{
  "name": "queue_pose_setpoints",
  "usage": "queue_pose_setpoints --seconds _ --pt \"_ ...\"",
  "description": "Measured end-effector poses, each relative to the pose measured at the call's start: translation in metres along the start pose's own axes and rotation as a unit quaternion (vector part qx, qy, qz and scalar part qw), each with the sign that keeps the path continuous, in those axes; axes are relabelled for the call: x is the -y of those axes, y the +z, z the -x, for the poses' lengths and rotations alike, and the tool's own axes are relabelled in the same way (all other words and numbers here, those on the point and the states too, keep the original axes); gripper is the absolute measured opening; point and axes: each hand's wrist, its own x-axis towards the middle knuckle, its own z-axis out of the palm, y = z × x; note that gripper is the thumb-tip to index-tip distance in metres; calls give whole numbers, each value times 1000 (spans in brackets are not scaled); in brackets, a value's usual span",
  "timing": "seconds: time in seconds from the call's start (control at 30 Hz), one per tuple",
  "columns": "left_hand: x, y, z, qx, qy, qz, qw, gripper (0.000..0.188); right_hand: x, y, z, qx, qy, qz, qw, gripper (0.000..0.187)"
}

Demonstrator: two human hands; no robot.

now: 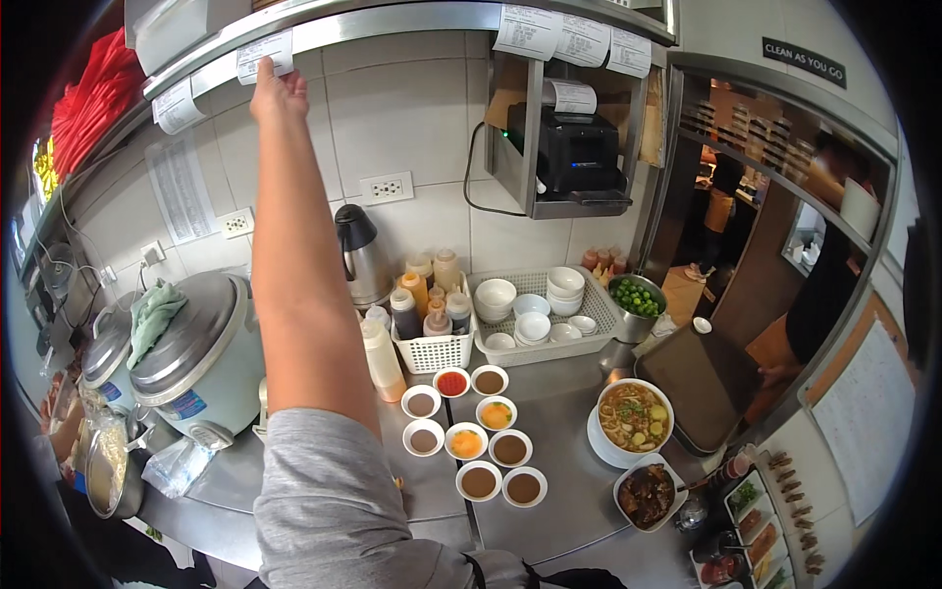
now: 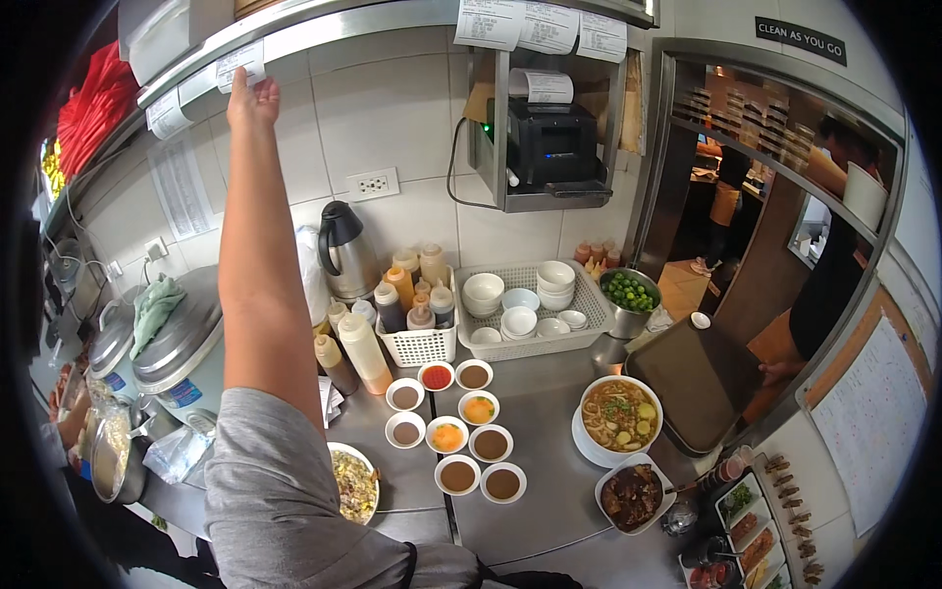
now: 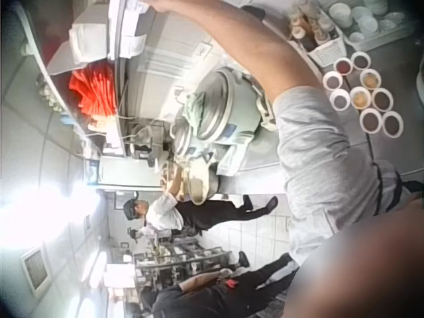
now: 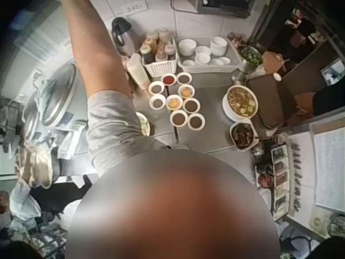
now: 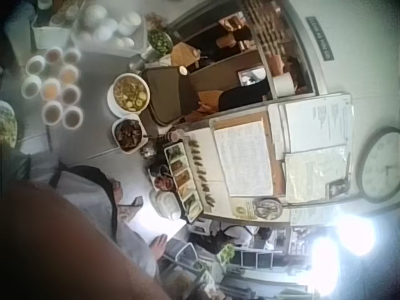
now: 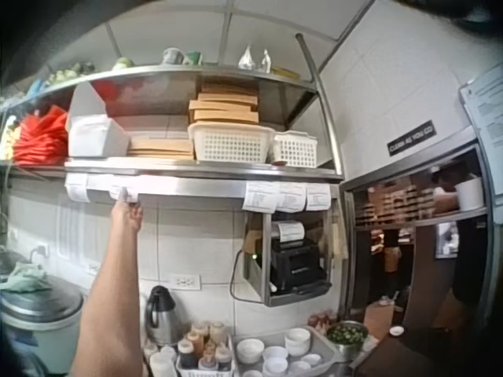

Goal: The person prepares and assembles food orders in a commercial kitchen. They handle a bowl of ramen, a plate of fried rice, and a container of braised meat, adding chopsticks to each. The person also manages order tickets, placing them on a rack and handing a tray of food to a coworker.

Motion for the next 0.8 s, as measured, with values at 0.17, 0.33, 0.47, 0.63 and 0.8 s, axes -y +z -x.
queue_pose_setpoints --seconds 0.17,0.33,0.47,0.63,0.8 --pt "20 20 25 61 -28 -78 995 19 91 -34 -61 -10 -3 -160 987 39" --pt "85 65 98 160 -83 -96 979 20 201 -44 -139 9 -44 -344 938 33" --pt "99 101 138 92 -97 -62 989 18 246 -27 -164 26 -41 -427 903 29" --pt "123 125 147 96 -92 -25 991 17 254 9 -164 37 11 -466 884 25" --pt "204 114 172 246 -47 -177 952 26 250 36 -161 55 50 -486 871 22"
